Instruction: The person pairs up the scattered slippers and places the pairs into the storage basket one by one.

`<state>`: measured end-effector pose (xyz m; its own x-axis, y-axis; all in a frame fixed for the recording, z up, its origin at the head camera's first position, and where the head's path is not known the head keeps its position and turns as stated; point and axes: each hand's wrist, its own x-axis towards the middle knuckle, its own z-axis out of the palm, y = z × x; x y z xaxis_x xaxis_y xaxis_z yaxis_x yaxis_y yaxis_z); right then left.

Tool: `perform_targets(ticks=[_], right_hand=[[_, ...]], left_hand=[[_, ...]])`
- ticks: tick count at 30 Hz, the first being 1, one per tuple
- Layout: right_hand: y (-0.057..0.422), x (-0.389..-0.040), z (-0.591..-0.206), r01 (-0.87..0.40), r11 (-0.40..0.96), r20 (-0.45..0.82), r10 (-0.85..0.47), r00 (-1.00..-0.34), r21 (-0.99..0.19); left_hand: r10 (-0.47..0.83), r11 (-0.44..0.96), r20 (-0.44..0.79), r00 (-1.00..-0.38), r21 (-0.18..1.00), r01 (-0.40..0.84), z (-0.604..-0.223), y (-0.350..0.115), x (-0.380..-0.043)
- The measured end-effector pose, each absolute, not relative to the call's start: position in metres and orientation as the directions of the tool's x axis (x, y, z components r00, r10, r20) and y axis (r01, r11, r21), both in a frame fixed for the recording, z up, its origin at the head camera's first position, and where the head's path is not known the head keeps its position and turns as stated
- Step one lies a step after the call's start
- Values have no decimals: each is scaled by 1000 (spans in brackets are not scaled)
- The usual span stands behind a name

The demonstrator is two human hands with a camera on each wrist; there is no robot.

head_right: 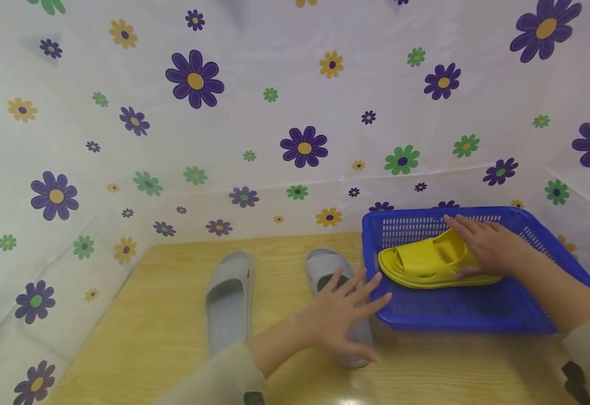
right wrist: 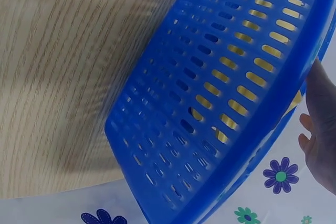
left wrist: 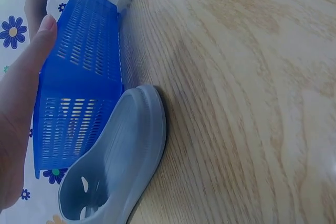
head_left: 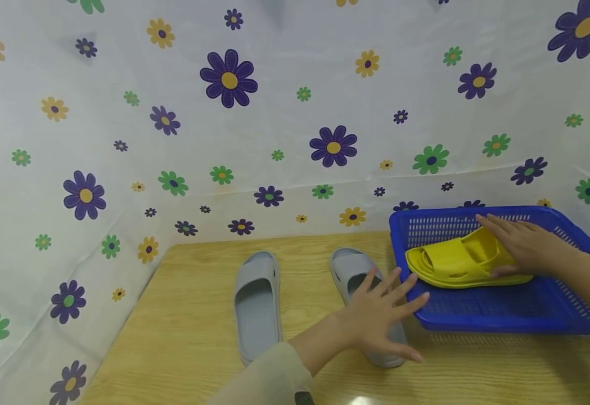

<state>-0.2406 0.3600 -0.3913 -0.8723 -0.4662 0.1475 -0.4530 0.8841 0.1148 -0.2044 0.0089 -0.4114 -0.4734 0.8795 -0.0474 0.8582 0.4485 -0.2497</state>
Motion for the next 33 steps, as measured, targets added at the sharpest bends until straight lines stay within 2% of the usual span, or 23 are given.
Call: perform_targets(ticks=[6, 17, 24, 33], right_hand=[[358, -238, -388, -458, 885, 149, -466, -872, 87], [347, -233, -379, -455, 888, 70, -450, -890, -64], [337, -228, -377, -456, 887, 47, -453, -890, -70], [329, -225, -377, -474, 875, 43, -472, -881, -104]], left_hand=[[869, 477, -34, -494, -214, 852, -411, 2, -209], [837, 537, -8, -547, -181, 824, -409, -11, -218], [800, 589, -5, -600, -184, 787, -404, -20, -224], [785, 609, 12, -620, -198, 768, -400, -31, -230]])
